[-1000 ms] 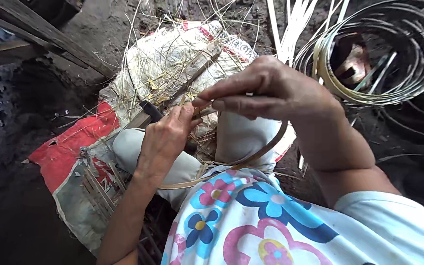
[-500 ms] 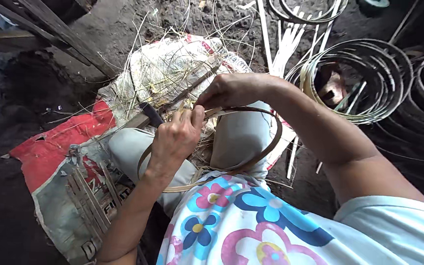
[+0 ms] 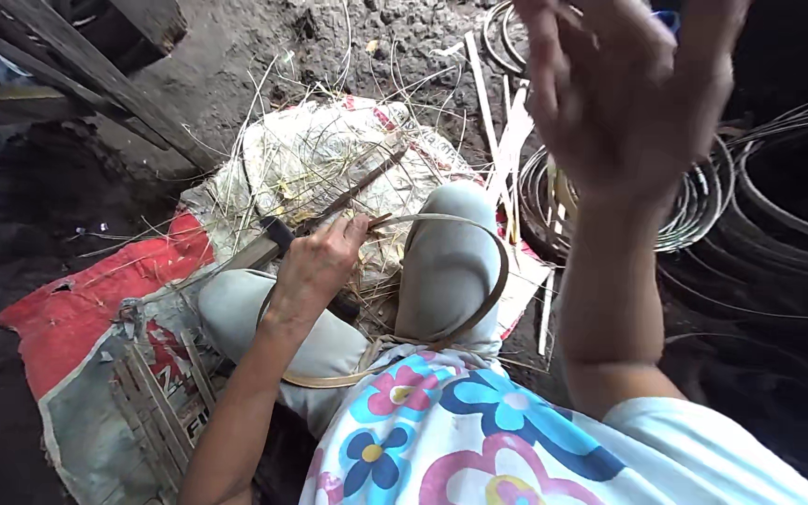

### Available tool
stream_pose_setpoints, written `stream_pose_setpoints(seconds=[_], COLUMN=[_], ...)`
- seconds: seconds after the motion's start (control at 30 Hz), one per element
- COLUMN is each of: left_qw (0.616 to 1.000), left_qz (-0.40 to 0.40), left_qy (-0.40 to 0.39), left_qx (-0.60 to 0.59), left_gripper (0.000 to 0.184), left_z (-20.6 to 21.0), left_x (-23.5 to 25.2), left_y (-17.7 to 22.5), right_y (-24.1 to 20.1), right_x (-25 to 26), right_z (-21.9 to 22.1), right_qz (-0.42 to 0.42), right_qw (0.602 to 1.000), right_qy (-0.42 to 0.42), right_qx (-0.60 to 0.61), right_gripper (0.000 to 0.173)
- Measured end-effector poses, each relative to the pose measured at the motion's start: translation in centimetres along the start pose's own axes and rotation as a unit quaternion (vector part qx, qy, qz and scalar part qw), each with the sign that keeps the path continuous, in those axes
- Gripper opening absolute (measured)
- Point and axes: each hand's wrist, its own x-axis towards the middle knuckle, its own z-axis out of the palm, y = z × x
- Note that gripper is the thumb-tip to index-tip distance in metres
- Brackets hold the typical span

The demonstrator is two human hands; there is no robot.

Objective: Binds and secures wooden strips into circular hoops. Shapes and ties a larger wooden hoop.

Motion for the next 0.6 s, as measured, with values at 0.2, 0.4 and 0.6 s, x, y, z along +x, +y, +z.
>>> stream_pose_setpoints(seconds=[0.2,0.4,0.6], left_qw=[0.999,0.998,0.999], left_qz=[0.027,0.033,0.043], left_qy=[-0.024,-0.021,-0.011], left_qx=[-0.019,-0.042,-0.030], left_gripper=[0.021,0.030,0.028], left_z=[0.2,-0.1,0.0], left_x=[1.1,1.2,0.9], left_y=[-0.1,-0.2,0.3], right_y=[9.5,16.4,17.0], right_x=[-8.7,-6.6,-7.3], right_z=[6.5,9.0,8.5], right_qz=[0.177,0.089,0.044], right_qw=[0.916,0.988,0.941], right_qy=[-0.039,0.033,0.024], right_qx=[-0.358,-0.123,-0.334], right_gripper=[0.052,0.018,0.028])
